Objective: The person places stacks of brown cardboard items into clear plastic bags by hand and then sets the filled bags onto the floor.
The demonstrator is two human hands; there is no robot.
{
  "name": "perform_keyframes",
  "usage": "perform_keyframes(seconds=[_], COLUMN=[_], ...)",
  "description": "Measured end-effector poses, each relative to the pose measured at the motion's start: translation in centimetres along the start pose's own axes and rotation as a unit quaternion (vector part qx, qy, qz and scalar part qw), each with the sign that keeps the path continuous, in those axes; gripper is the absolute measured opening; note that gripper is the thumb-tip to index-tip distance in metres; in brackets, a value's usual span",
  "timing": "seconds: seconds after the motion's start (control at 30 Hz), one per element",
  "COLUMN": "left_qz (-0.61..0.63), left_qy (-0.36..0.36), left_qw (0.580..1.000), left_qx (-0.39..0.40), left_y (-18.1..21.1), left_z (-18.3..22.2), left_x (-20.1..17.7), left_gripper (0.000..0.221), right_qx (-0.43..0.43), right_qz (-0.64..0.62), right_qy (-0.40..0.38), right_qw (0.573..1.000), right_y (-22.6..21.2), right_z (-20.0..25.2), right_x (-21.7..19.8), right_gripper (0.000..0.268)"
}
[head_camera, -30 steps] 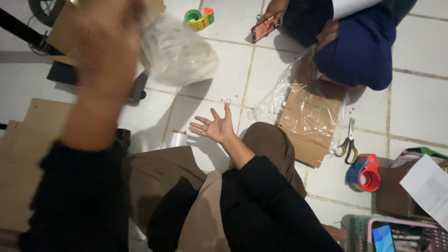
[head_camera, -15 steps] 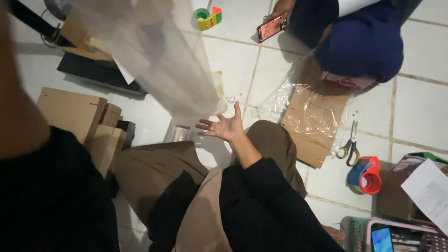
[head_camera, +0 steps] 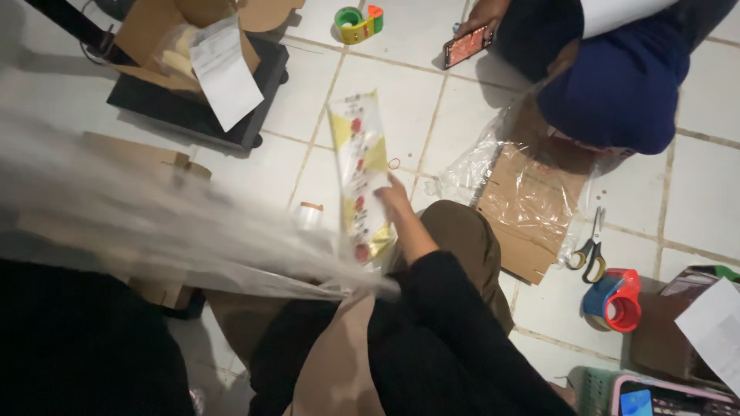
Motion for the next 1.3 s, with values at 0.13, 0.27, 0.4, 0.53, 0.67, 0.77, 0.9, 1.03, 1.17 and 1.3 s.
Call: perform_keyframes(seconds=[0.13, 0.27, 0.4, 0.53, 0.67, 0.77, 0.9, 1.03, 1.17, 1.3], left_qz=[0.024, 0.041, 0.062, 0.084, 0.074, 0.127, -0.158, -0.096, -0.017, -0.009], left_qy=[0.018, 0.053, 0.088, 0.112, 0.148, 0.106, 0.092, -0.101, -0.148, -0.187], left_qw=[0.999, 0.998, 0.993, 0.988, 0.976, 0.968, 0.983, 0.974, 0.929, 0.873], left_qx=[-0.012, -0.023, -0.04, -0.057, -0.145, -0.19, -0.027, -0.177, -0.339, -0.451], left_y=[-0.8, -2.0, -4.5, -8.7, -12.6, -14.3, -11.8, -7.2, -6.8, -13.7], left_z=[0.3, 1.0, 2.5, 4.0, 4.5, 5.7, 9.9, 21.3, 31.5, 40.8], left_x=[-1.3, -3.9, -6.0, -6.2, -5.3, -4.7, -3.0, 6.0, 12.4, 17.9], left_gripper=[0.009, 0.009, 0.01, 0.011, 0.032, 0.015, 0.082, 0.148, 0.155, 0.159], right_qx=[-0.222, -0.441, -0.176, 0.047, 0.064, -0.026, -0.09, -0.147, -0.057, -0.04], right_qz=[0.141, 0.482, 0.223, -0.068, -0.138, -0.078, -0.108, -0.291, -0.352, -0.454], right_qy=[-0.029, -0.005, -0.358, -0.669, -0.649, -0.538, -0.333, -0.325, -0.118, -0.135], right_qw=[0.964, 0.757, 0.889, 0.738, 0.746, 0.839, 0.933, 0.888, 0.927, 0.88], right_y=[-3.8, -8.7, -9.4, -13.2, -15.5, -12.2, -6.8, -7.6, -9.8, -12.3], right_z=[-1.3, 2.4, 9.1, 20.2, 21.1, 15.5, 6.8, 5.6, 6.8, 8.1], right_x=[2.1, 5.5, 8.2, 10.6, 10.2, 5.6, -0.2, -1.5, -0.4, 0.0], right_gripper=[0.086, 0.098, 0.099, 0.121, 0.115, 0.069, 0.022, 0.016, 0.04, 0.022])
Point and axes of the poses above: each hand's wrist, its own z-axis away from the middle knuckle, its own x-axis out of the palm, y = z × x, the point moved 5 cm from there along -z, towards the middle knuckle, and after that the axes turned 11 degrees about -x, right-handed, at the moved point
